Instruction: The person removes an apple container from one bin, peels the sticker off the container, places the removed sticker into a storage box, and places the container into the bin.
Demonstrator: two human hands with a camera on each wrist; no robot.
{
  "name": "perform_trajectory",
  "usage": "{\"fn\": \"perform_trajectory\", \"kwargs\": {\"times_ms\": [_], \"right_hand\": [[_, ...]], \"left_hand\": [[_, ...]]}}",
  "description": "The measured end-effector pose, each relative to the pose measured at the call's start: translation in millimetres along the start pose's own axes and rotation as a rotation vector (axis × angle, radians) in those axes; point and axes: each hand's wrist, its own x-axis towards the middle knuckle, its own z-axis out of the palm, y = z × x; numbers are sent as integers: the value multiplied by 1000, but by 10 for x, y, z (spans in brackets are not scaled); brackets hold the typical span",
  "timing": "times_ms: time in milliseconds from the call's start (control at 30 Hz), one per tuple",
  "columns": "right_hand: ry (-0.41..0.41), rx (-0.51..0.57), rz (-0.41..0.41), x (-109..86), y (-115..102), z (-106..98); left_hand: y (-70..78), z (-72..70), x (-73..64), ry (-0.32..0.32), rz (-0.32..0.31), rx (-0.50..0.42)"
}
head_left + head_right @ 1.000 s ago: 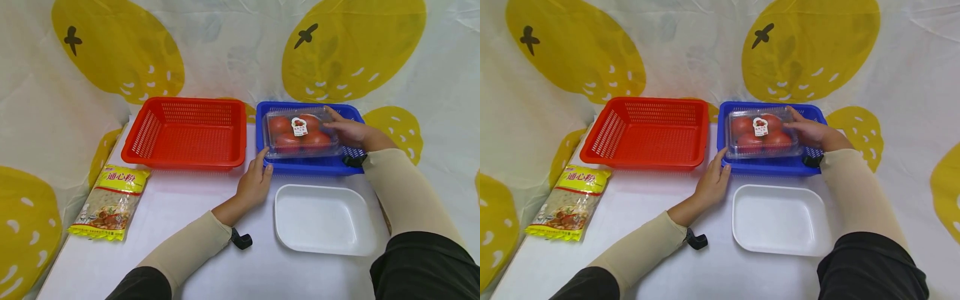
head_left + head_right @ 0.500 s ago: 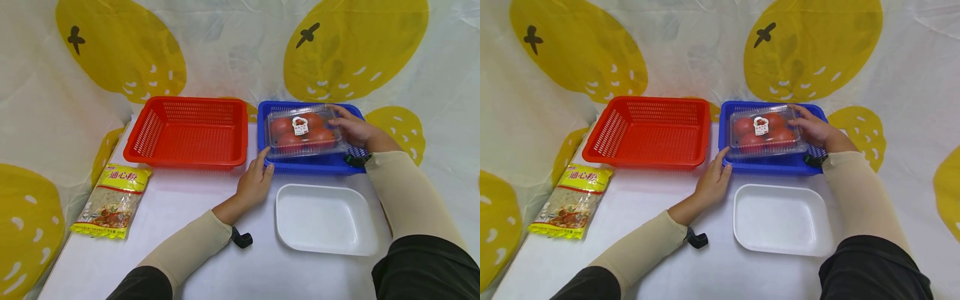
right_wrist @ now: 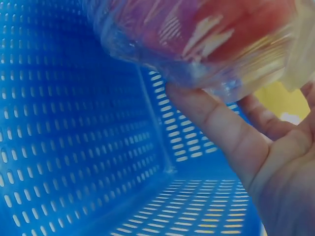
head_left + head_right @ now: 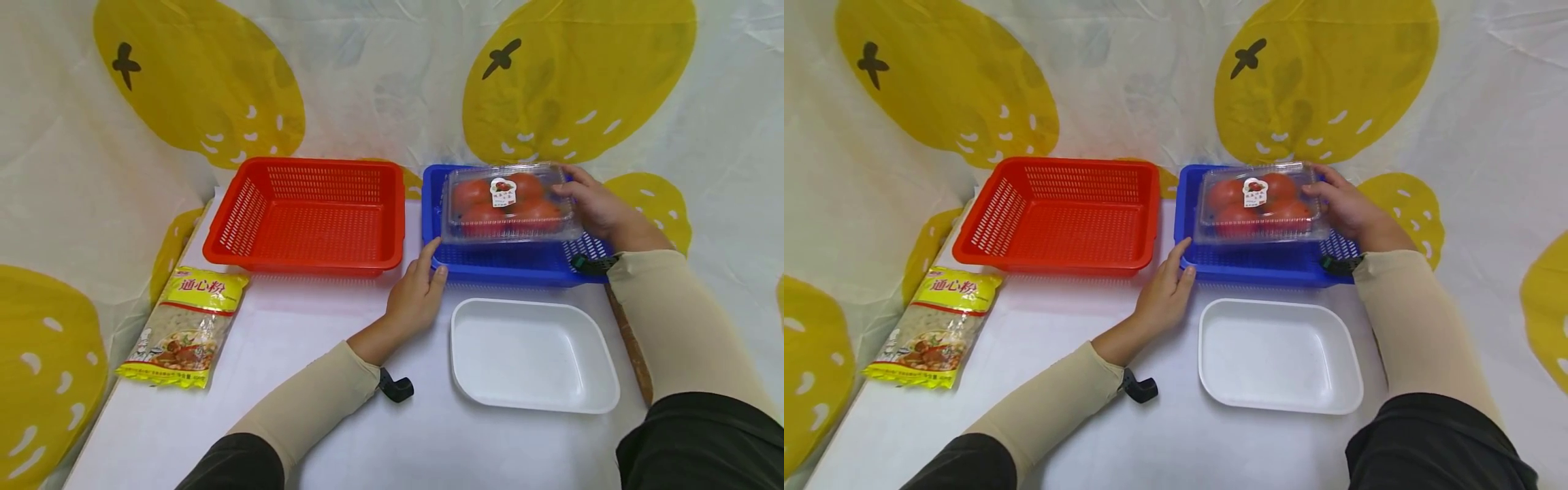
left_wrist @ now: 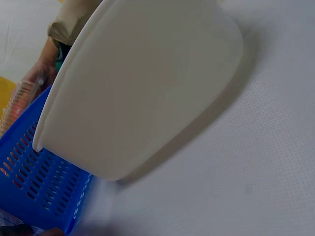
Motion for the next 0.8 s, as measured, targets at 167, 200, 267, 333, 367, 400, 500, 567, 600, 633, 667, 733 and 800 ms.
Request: {"fn": "perform_trajectory", "kwargs": {"times_ms": [167, 200, 267, 333, 367, 400, 500, 567, 600, 633, 667, 733, 800], "right_hand": [[1, 61, -25, -146, -150, -8], [-1, 83, -34, -182, -186, 0], [-11, 117, -61, -260, -257, 24], [-25, 151, -93, -343, -323, 59], [-32, 168, -110, -389, -352, 78], [-39, 186, -123, -435, -380, 97], [-66, 220, -162, -545, -454, 159], [-83, 230, -175, -631, -501, 198], [-89, 233, -176, -674, -524, 219], [-100, 231, -178, -717, -543, 241], [-107, 234, -179, -760, -557, 265], [-132, 242, -184, -836, -569, 314], [-154, 246, -194, -903, -563, 363]], "left_hand": [[30, -33, -9, -12, -13, -1], [39, -45, -10, -15, -12, 0], [61, -69, -13, -22, -5, 2], [82, -101, -27, -30, 10, 16], [93, -119, -38, -35, 19, 28], [106, -137, -55, -42, 23, 45], [142, -190, -131, -75, 24, 109], [179, -232, -194, -104, 14, 146], [200, -258, -227, -118, 10, 163], [221, -288, -261, -131, 9, 174], [243, -321, -293, -141, 9, 182], [280, -396, -354, -147, 11, 172], [303, -484, -408, -134, 23, 153]]}}
